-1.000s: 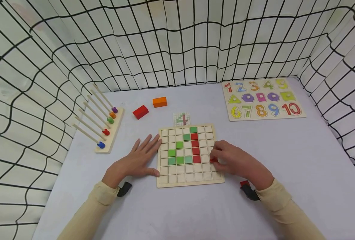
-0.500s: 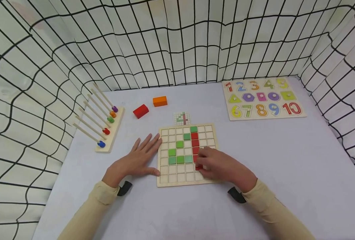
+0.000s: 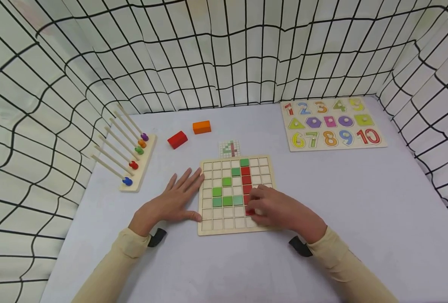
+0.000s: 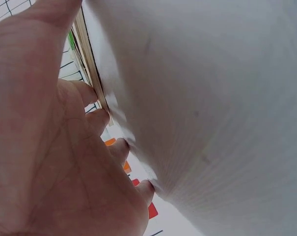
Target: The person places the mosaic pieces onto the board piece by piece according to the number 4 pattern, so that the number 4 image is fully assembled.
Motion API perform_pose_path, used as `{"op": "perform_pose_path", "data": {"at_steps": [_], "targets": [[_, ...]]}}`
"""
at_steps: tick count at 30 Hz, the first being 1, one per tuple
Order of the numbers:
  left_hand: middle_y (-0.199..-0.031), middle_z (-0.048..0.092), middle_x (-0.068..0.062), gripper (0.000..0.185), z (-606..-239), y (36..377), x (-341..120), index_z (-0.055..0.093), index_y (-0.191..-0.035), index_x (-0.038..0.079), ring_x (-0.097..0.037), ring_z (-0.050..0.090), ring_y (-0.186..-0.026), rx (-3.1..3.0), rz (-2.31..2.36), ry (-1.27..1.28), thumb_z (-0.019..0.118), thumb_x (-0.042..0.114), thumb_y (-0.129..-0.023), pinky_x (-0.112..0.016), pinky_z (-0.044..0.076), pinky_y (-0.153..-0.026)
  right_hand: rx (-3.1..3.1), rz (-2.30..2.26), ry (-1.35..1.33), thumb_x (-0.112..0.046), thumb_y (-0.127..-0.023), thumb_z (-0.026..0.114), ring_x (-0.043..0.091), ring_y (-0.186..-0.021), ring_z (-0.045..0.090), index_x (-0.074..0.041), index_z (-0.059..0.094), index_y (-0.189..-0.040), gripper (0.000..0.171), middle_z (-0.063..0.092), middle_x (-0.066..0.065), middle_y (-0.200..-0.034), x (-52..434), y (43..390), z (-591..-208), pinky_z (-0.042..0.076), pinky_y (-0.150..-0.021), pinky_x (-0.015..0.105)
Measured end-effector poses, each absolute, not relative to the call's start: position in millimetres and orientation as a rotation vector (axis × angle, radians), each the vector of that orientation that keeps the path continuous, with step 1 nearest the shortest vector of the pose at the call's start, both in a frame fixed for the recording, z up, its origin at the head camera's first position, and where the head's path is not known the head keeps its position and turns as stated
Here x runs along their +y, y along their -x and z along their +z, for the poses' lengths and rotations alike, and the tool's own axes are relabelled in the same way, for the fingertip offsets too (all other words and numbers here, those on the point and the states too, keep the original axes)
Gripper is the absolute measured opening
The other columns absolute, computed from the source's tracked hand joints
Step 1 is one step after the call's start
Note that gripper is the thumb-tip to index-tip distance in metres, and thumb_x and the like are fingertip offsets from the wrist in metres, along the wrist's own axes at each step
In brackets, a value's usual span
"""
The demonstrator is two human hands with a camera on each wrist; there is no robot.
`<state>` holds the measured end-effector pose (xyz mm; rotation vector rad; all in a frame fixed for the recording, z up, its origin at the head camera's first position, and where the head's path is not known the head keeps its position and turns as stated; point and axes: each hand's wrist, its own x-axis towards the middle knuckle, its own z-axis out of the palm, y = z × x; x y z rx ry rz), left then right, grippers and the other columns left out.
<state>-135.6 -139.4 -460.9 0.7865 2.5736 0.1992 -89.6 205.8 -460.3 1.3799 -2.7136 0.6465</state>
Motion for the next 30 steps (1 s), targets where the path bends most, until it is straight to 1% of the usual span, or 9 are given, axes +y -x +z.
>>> {"op": "perform_pose_path", "data": {"at_steps": [3, 11, 18, 23, 30], "targets": [[-0.184, -0.003, -0.007, 0.126, -461, 135, -139, 0.007, -0.174, 0.014, -0.039, -0.006, -0.170, 2.571, 0.200, -0.785, 0.077, 0.070, -0.086, -0.069, 0.000, -0.134, -2.695, 0.657, -1.362, -0.010, -0.085, 0.090, 0.016, -0.099, 0.062, -0.011, 0.082, -0.105, 0.022, 0.071, 0.002, -0.108, 211, 89, -459, 0.062, -0.082, 0.029], [-0.184, -0.003, -0.007, 0.125, -461, 133, -139, 0.007, -0.174, 0.014, -0.038, -0.006, -0.170, 2.568, 0.196, -0.782, 0.077, 0.070, -0.086, -0.069, 0.000, -0.134, -2.740, 0.674, -1.317, -0.009, -0.085, 0.090, 0.017, -0.103, 0.061, -0.011, 0.081, -0.105, 0.022, 0.071, 0.002, -0.110, 229, 85, -454, 0.063, -0.083, 0.030], [-0.184, -0.004, -0.007, 0.125, -461, 134, -139, 0.006, -0.174, 0.014, -0.039, -0.006, -0.170, 2.569, 0.188, -0.792, 0.076, 0.070, -0.087, -0.069, 0.000, -0.134, -2.734, 0.682, -1.246, -0.004, -0.079, 0.093, 0.016, -0.102, 0.059, -0.013, 0.081, -0.103, 0.028, 0.069, -0.001, -0.109, 250, 78, -453, 0.063, -0.079, 0.028], [-0.184, -0.003, -0.007, 0.125, -459, 135, -139, 0.006, -0.174, 0.013, -0.039, -0.006, -0.170, 2.573, 0.184, -0.797, 0.076, 0.070, -0.087, -0.069, 0.000, -0.134, -2.760, 0.608, -1.178, -0.007, -0.077, 0.096, 0.015, -0.105, 0.061, -0.014, 0.081, -0.102, 0.030, 0.070, -0.001, -0.111, 266, 71, -451, 0.065, -0.081, 0.028], [-0.184, -0.004, -0.007, 0.126, -459, 136, -139, 0.005, -0.174, 0.014, -0.038, -0.007, -0.170, 2.571, 0.187, -0.795, 0.076, 0.071, -0.087, -0.069, 0.000, -0.134, -2.942, 0.607, -1.061, -0.008, -0.079, 0.094, 0.017, -0.108, 0.060, -0.019, 0.080, -0.103, 0.030, 0.069, -0.001, -0.118, 284, 61, -448, 0.065, -0.084, 0.030]]}}
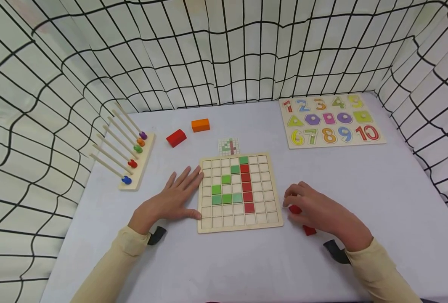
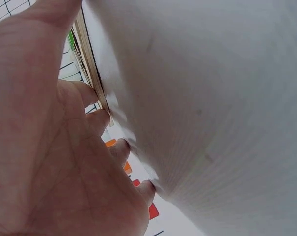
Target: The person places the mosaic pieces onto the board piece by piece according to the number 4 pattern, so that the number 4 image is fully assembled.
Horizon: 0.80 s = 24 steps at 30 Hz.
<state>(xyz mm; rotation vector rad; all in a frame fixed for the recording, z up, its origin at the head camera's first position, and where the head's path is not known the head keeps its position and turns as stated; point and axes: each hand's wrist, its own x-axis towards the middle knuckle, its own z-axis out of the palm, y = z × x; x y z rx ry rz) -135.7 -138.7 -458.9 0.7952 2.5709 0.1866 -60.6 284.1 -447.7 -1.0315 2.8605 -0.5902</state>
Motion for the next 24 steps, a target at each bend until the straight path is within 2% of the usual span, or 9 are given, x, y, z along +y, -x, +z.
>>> {"op": "perform_pose_path", "data": {"at_steps": [4, 10, 24], "targets": [[-0.184, -0.004, -0.006, 0.125, -459, 136, -139, 0.005, -0.174, 0.014, -0.038, -0.007, -0.170, 2.573, 0.181, -0.796, 0.075, 0.071, -0.087, -0.069, 0.000, -0.134, 2.809, -0.592, 0.953, -0.007, -0.082, 0.091, 0.016, -0.105, 0.060, -0.023, 0.079, -0.104, 0.030, 0.065, -0.002, -0.116, 290, 59, -448, 0.064, -0.083, 0.029], [-0.184, -0.004, -0.006, 0.125, -459, 137, -138, 0.005, -0.174, 0.014, -0.038, -0.007, -0.170, 2.575, 0.181, -0.798, 0.075, 0.071, -0.087, -0.069, 0.000, -0.134, 2.782, -0.590, 1.017, -0.001, -0.082, 0.087, 0.011, -0.096, 0.060, -0.019, 0.077, -0.107, 0.033, 0.062, -0.003, -0.110, 294, 59, -452, 0.063, -0.079, 0.025], [-0.184, -0.005, -0.006, 0.126, -460, 136, -138, 0.005, -0.174, 0.014, -0.038, -0.007, -0.170, 2.572, 0.188, -0.787, 0.076, 0.070, -0.086, -0.069, 0.000, -0.134, 2.892, -0.590, 1.145, -0.008, -0.080, 0.093, 0.007, -0.094, 0.059, -0.018, 0.077, -0.111, 0.036, 0.062, -0.004, -0.109, 283, 58, -452, 0.062, -0.077, 0.022]]}}
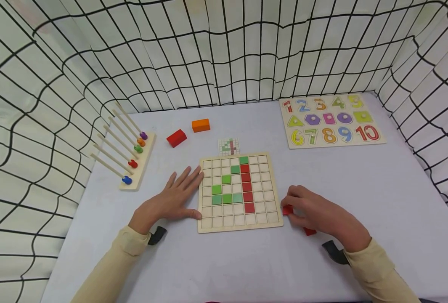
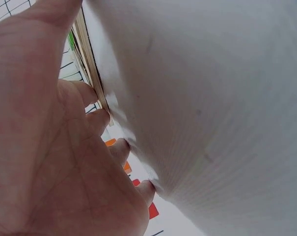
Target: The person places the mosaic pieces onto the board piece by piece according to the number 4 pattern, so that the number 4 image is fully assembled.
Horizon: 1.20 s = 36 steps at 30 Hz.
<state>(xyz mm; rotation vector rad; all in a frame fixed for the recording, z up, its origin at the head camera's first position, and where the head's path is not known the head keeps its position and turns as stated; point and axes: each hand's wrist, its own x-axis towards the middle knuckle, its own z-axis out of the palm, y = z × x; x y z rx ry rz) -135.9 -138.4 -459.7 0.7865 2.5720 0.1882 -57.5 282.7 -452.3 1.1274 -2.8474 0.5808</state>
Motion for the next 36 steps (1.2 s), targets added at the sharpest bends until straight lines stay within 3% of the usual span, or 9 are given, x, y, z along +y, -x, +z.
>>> {"op": "perform_pose_path", "data": {"at_steps": [7, 36], "targets": [[-0.184, -0.005, -0.006, 0.126, -461, 135, -139, 0.005, -0.174, 0.014, -0.038, -0.007, -0.170, 2.568, 0.203, -0.787, 0.077, 0.070, -0.086, -0.069, -0.001, -0.134, -2.855, 0.620, -1.148, -0.008, -0.084, 0.088, 0.007, -0.098, 0.058, -0.019, 0.076, -0.112, 0.032, 0.061, -0.004, -0.113, 272, 57, -451, 0.062, -0.080, 0.023], [-0.184, -0.004, -0.007, 0.126, -461, 137, -138, 0.005, -0.174, 0.013, -0.039, -0.006, -0.170, 2.570, 0.195, -0.782, 0.077, 0.069, -0.087, -0.070, 0.000, -0.133, -2.521, 0.687, -1.432, -0.006, -0.080, 0.093, 0.009, -0.092, 0.059, -0.012, 0.081, -0.100, 0.024, 0.063, 0.000, -0.102, 209, 66, -470, 0.057, -0.078, 0.018]]}}
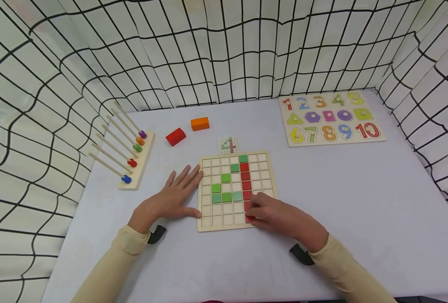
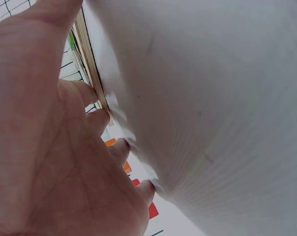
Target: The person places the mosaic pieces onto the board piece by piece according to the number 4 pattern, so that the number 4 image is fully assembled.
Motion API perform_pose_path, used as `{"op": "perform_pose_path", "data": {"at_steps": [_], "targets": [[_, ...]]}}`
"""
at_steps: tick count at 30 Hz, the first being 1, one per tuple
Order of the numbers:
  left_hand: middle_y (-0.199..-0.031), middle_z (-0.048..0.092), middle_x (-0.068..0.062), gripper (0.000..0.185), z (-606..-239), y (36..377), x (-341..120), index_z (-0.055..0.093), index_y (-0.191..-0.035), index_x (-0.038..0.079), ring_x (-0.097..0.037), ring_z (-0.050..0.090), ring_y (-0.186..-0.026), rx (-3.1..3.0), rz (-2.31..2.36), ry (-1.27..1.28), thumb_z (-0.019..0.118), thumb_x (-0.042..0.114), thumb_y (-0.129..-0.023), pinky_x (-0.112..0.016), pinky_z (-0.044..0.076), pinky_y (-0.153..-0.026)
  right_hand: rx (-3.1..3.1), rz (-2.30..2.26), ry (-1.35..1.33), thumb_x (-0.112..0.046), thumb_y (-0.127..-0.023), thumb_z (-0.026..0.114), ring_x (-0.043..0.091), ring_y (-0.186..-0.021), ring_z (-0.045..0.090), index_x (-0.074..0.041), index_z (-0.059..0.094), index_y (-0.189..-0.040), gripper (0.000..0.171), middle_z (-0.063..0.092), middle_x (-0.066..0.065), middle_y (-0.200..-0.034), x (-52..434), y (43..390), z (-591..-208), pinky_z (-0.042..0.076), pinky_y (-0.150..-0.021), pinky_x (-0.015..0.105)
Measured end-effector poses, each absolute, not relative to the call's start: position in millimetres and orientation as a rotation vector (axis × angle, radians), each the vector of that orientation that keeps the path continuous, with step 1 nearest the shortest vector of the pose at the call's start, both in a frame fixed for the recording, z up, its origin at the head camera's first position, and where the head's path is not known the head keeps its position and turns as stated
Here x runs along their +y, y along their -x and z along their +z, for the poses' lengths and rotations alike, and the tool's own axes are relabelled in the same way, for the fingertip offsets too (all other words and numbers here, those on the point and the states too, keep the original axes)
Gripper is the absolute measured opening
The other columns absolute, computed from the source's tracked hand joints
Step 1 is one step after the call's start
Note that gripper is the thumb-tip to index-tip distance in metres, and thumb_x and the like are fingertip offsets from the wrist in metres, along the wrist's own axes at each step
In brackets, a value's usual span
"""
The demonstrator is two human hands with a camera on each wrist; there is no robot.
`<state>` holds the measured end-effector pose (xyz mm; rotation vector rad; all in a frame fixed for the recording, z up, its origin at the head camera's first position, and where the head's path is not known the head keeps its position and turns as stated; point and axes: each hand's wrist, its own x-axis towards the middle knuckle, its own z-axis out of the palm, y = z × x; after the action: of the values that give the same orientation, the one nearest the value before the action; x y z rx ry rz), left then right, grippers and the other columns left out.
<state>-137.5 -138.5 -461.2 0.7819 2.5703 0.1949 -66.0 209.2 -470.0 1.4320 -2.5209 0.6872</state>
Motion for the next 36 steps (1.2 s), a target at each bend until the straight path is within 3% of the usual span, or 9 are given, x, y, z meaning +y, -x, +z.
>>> {"op": "perform_pose_path", "data": {"at_steps": [15, 24, 36], "targets": [[-0.184, -0.007, -0.004, 0.127, -458, 139, -138, 0.004, -0.174, 0.015, -0.037, -0.008, -0.170, 2.571, 0.192, -0.771, 0.077, 0.070, -0.086, -0.068, -0.003, -0.134, -2.598, 0.739, -1.384, -0.005, -0.082, 0.091, 0.008, -0.090, 0.058, -0.014, 0.083, -0.091, 0.015, 0.060, -0.001, -0.099, 207, 69, -467, 0.057, -0.075, 0.018], [-0.184, -0.006, -0.005, 0.127, -457, 139, -136, 0.004, -0.174, 0.015, -0.036, -0.008, -0.170, 2.569, 0.193, -0.764, 0.078, 0.069, -0.086, -0.067, -0.003, -0.135, -2.588, 0.708, -1.385, -0.011, -0.082, 0.093, 0.008, -0.093, 0.059, -0.014, 0.083, -0.105, 0.026, 0.064, -0.001, -0.105, 215, 65, -467, 0.058, -0.078, 0.019], [-0.184, -0.006, -0.004, 0.127, -460, 138, -137, 0.005, -0.174, 0.015, -0.037, -0.008, -0.170, 2.561, 0.196, -0.760, 0.078, 0.069, -0.086, -0.067, -0.003, -0.135, -2.650, 0.679, -1.324, -0.008, -0.081, 0.093, 0.011, -0.099, 0.063, -0.013, 0.081, -0.104, 0.026, 0.069, 0.001, -0.111, 237, 62, -461, 0.062, -0.081, 0.026]]}}
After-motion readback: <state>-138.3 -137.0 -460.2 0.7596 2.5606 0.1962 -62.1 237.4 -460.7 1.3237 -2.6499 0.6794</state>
